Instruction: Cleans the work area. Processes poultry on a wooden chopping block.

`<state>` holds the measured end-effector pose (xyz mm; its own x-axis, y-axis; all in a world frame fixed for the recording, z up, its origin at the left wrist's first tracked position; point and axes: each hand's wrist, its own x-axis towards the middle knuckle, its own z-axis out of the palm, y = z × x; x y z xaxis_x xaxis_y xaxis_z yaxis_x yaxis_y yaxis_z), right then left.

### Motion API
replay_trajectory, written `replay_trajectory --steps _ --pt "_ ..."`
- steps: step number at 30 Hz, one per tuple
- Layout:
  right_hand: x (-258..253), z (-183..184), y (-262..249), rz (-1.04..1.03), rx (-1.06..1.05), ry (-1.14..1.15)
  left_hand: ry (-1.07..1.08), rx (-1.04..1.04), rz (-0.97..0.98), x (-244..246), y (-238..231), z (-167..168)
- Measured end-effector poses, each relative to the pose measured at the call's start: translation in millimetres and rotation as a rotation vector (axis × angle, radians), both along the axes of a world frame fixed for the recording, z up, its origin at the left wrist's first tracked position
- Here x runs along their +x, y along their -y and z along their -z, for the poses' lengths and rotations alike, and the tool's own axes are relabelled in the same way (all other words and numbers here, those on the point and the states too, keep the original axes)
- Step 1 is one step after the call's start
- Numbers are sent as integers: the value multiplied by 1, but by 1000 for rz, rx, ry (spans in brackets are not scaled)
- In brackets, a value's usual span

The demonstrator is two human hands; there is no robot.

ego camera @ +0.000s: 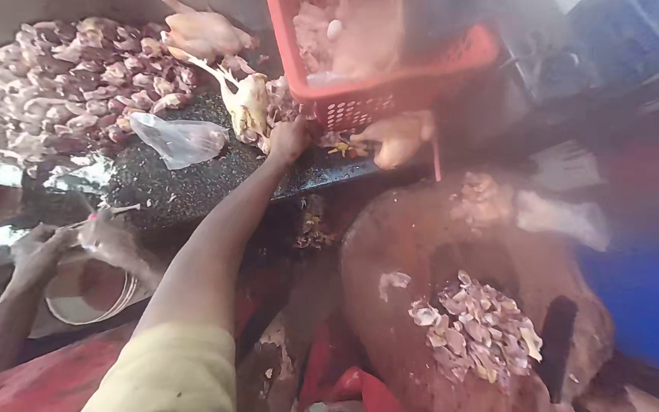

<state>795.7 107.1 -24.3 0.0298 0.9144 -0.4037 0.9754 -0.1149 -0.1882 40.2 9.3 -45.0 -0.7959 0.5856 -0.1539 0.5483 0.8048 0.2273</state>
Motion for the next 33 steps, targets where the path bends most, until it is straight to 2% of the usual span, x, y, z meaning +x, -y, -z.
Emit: replay_trajectory --steps 2,7,9,11,14,16,18,19,23,26,28,29,31,33 --pt "22 18 -5 -11 39 -75 2 -6 -10 2 3 -11" --pt "23 10 -10 84 -29 -113 -19 84 -28 0 16 -21" --pt "30 11 -11 76 -37 -127 73 240 -67 2 21 -30" --pt "39 13 -11 62 -52 -136 303 501 -133 23 29 -51" --pt "51 17 -17 32 -51 -196 877 874 -262 91 52 -81" --pt "62 22 -19 42 -39 -228 1207 1032 -214 153 77 -78" --pt "77 23 -25 32 -66 -256 1355 1107 -223 237 99 -59" --pt "84 22 -29 25 -99 -282 1383 1120 -286 287 110 -52" --pt "110 37 -52 -24 -189 -434 1388 991 -547 469 140 -29" --pt "120 26 -57 -147 -218 -448 1406 859 -654 567 135 -24" --pt "123 11 -48 -273 -263 -507 1399 772 -653 609 126 -18" --pt "125 4 -42 -333 -317 -550 1326 704 -646 624 122 -10" --pt "124 -3 -32 -437 -510 -598 1092 518 -618 642 117 6" --pt "114 -8 -24 -535 -742 -534 895 376 -582 652 119 19"
